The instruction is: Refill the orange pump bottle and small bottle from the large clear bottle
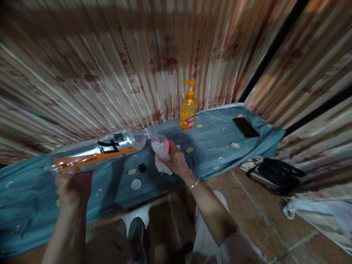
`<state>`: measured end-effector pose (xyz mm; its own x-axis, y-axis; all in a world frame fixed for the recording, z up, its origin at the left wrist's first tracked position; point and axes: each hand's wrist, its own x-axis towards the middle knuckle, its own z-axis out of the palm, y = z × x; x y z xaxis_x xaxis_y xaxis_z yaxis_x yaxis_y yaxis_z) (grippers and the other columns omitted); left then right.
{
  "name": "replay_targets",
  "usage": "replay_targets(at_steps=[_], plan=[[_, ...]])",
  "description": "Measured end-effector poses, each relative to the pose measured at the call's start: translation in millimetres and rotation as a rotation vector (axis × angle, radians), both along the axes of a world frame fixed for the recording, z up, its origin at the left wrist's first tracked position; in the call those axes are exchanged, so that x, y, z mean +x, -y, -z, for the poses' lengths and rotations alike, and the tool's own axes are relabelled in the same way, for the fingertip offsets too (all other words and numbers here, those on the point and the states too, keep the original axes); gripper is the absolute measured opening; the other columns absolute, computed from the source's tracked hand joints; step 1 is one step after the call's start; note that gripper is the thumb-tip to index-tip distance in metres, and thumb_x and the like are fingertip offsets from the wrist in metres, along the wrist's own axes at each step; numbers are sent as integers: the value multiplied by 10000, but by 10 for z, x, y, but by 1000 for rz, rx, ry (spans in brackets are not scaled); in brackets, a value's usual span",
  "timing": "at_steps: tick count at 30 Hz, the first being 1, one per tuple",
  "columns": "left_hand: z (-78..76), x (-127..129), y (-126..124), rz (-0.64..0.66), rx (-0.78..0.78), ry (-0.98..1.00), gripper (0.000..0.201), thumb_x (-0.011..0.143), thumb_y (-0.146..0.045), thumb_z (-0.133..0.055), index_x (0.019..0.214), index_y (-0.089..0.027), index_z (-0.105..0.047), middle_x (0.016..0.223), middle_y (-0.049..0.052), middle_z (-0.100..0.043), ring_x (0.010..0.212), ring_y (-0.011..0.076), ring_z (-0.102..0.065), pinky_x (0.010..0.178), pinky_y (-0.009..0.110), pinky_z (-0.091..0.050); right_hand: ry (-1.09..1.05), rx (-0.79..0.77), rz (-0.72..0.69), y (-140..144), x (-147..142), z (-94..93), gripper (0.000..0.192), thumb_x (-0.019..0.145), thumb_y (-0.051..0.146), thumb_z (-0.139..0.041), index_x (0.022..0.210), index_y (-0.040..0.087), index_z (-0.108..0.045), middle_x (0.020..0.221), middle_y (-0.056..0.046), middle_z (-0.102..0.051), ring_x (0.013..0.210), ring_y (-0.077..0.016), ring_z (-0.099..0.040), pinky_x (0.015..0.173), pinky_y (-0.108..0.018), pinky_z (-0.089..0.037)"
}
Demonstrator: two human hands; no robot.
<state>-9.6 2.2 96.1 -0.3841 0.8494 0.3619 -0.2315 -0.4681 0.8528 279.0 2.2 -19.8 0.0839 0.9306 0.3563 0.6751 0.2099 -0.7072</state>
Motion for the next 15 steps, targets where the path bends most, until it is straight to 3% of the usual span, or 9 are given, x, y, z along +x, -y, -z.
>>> replay_targets(at_steps=[6,15], plan=[[-15,25,12,-5,-1,-24,529,531,-317,-843,1049,-256,-757,1063,46,-767,1159,322,-687,1034,516,-545,-5,-23,9,12,0,-34,844,775,384,-890,1485,130,-509,1351,-226,-713,1224,-366,-707,1033,-487,-590],[-46,58,19,-24,-12,-31,441,522,-304,-819,956,-244,-764,1067,42,-769,1197,318,-662,1069,497,-521,-7,5,-3,6,6,-19,800,818,382,-848,1499,157,-492,1376,-211,-702,1239,-346,-700,1051,-476,-578]])
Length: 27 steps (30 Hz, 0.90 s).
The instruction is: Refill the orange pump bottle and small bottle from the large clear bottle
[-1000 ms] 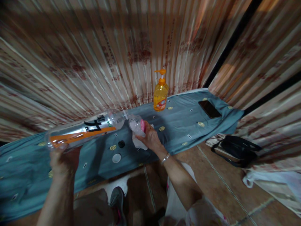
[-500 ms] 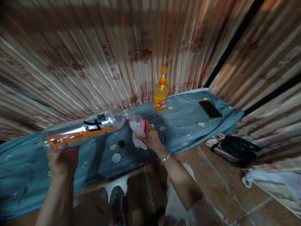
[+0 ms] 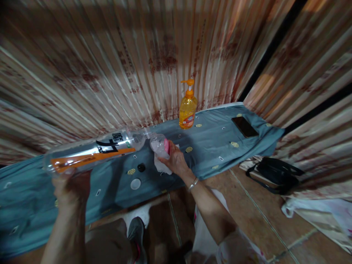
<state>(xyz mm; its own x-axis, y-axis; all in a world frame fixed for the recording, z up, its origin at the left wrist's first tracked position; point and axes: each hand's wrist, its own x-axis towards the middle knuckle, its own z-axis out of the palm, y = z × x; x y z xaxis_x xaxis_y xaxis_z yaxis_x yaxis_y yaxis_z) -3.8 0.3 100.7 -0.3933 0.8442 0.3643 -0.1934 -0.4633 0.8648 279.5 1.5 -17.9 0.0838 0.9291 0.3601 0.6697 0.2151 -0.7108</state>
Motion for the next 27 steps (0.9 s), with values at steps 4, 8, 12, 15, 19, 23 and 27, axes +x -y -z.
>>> replay_targets(at_steps=[4,8,12,15,19,23,27], plan=[[4,1,7,2,22,-7,411,539,-295,-816,945,-242,-770,1074,40,-772,1208,315,-658,1085,493,-509,3,-3,-2,4,-4,1,795,819,374,-849,1493,146,-493,1355,-213,-711,1230,-350,-707,1039,-474,-584],[-6,13,26,-5,18,-10,409,553,-293,-809,958,-257,-775,1077,23,-776,1210,311,-660,1088,486,-504,11,19,4,10,0,7,787,824,374,-845,1494,162,-491,1352,-204,-714,1238,-352,-707,1037,-479,-589],[-34,27,39,-12,10,-16,458,529,-305,-825,981,-261,-767,1103,26,-769,1207,309,-656,1072,469,-509,13,18,5,8,1,20,789,822,385,-843,1492,161,-491,1342,-201,-717,1233,-349,-708,1033,-474,-591],[-43,24,37,-10,9,-20,548,518,-309,-847,1056,-282,-745,1124,19,-760,1188,297,-663,1051,459,-520,1,-12,13,5,-1,20,805,808,377,-856,1487,142,-494,1333,-213,-717,1215,-355,-712,1035,-477,-586],[-19,4,23,-10,32,-15,612,522,-321,-857,1118,-272,-729,1134,36,-752,1145,294,-682,1030,468,-530,-9,-23,11,3,0,8,813,798,369,-865,1483,137,-493,1340,-214,-714,1221,-358,-706,1037,-480,-580],[-23,10,22,-20,27,-20,585,518,-326,-850,1092,-277,-749,1105,24,-761,1128,294,-687,1037,481,-524,-13,-5,-4,0,5,5,785,815,381,-853,1477,145,-501,1358,-215,-707,1227,-355,-703,1035,-476,-580],[-75,54,31,-35,21,-55,519,510,-324,-818,1025,-283,-764,1080,17,-763,1154,305,-668,1052,488,-510,-4,4,8,-4,-2,21,807,797,374,-867,1476,137,-500,1326,-218,-720,1208,-363,-712,1019,-484,-591]])
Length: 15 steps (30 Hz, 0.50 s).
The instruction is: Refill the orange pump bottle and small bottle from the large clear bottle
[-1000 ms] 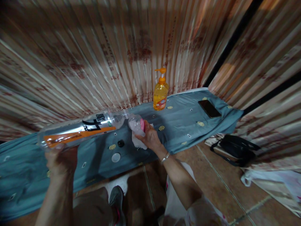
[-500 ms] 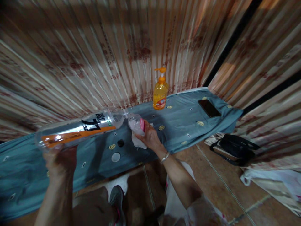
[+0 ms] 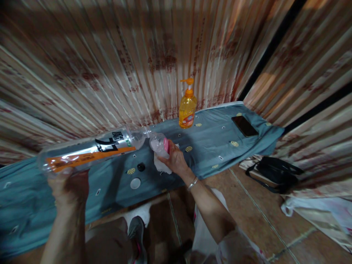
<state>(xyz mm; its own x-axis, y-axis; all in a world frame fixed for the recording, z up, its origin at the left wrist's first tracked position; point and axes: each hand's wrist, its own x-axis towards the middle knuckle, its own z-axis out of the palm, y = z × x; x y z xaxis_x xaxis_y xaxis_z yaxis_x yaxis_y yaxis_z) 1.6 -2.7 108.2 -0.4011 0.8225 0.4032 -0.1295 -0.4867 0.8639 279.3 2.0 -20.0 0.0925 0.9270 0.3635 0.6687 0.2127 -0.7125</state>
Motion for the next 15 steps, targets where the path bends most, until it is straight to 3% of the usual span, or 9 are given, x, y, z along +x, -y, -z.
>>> replay_targets(at_steps=[10,15], plan=[[-8,16,-8,-20,7,19,494,497,-287,-770,990,-284,-741,1025,6,-739,1127,288,-664,1068,490,-488,18,-9,1,11,4,-22,793,823,395,-843,1487,145,-490,1321,-210,-720,1201,-350,-716,1020,-479,-592],[-24,13,-3,-15,0,24,531,472,-307,-822,995,-285,-739,1105,15,-746,1148,295,-658,1067,490,-488,6,14,7,4,-4,15,786,806,363,-859,1474,145,-507,1338,-215,-712,1225,-350,-708,1033,-486,-591]])
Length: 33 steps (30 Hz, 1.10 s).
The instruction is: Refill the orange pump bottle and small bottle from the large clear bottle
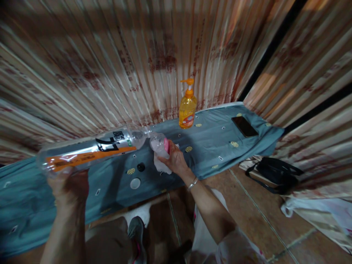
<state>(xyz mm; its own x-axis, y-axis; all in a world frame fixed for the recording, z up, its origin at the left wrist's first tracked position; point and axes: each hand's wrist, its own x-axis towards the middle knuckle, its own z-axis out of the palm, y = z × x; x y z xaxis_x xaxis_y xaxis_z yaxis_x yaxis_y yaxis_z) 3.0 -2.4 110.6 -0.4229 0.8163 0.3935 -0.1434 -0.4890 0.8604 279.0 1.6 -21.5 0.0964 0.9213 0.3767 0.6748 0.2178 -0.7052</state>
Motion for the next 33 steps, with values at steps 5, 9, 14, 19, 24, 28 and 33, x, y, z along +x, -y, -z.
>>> replay_targets(at_steps=[5,9,14,19,24,28,33], plan=[[7,0,3,0,4,-11,608,486,-374,-873,1074,-290,-744,1142,21,-748,1181,304,-656,1064,471,-492,7,23,-5,-9,1,26,798,824,419,-838,1491,143,-496,1326,-217,-714,1195,-358,-722,1009,-506,-604],[21,-10,-4,-9,16,-17,659,471,-382,-880,1107,-286,-734,1142,33,-742,1174,315,-658,1034,462,-508,13,13,4,-9,0,29,789,819,409,-840,1488,164,-499,1340,-212,-711,1210,-364,-714,1021,-507,-602],[11,-10,1,-5,1,-17,621,500,-343,-848,1112,-297,-750,1165,25,-754,1153,311,-668,1045,490,-514,4,11,-1,-4,-3,4,790,807,409,-848,1475,167,-502,1309,-202,-725,1190,-360,-719,1006,-494,-600],[0,-6,8,-14,-1,-15,579,491,-315,-825,1066,-286,-760,1132,34,-757,1165,310,-665,1053,491,-515,-3,-12,-6,8,-9,-36,793,811,382,-850,1480,146,-496,1308,-209,-723,1196,-351,-719,1006,-485,-598],[-5,-2,18,-9,-1,-2,558,486,-299,-825,1041,-292,-770,1143,25,-760,1160,307,-675,1054,483,-520,-13,-30,-11,11,-9,-48,784,804,381,-854,1467,136,-515,1309,-215,-723,1204,-355,-716,1021,-491,-592],[8,-13,15,-1,6,2,530,497,-296,-821,1025,-277,-780,1167,32,-764,1140,299,-682,1043,476,-534,-33,-34,-11,9,0,-36,785,810,413,-843,1465,131,-516,1324,-223,-713,1204,-362,-709,1025,-509,-586],[46,-59,-16,-8,14,9,487,481,-267,-798,967,-259,-774,1156,34,-764,1107,283,-688,1029,456,-542,-35,-35,-13,3,-2,-24,779,821,438,-826,1463,125,-515,1310,-226,-718,1185,-366,-710,1018,-515,-587]])
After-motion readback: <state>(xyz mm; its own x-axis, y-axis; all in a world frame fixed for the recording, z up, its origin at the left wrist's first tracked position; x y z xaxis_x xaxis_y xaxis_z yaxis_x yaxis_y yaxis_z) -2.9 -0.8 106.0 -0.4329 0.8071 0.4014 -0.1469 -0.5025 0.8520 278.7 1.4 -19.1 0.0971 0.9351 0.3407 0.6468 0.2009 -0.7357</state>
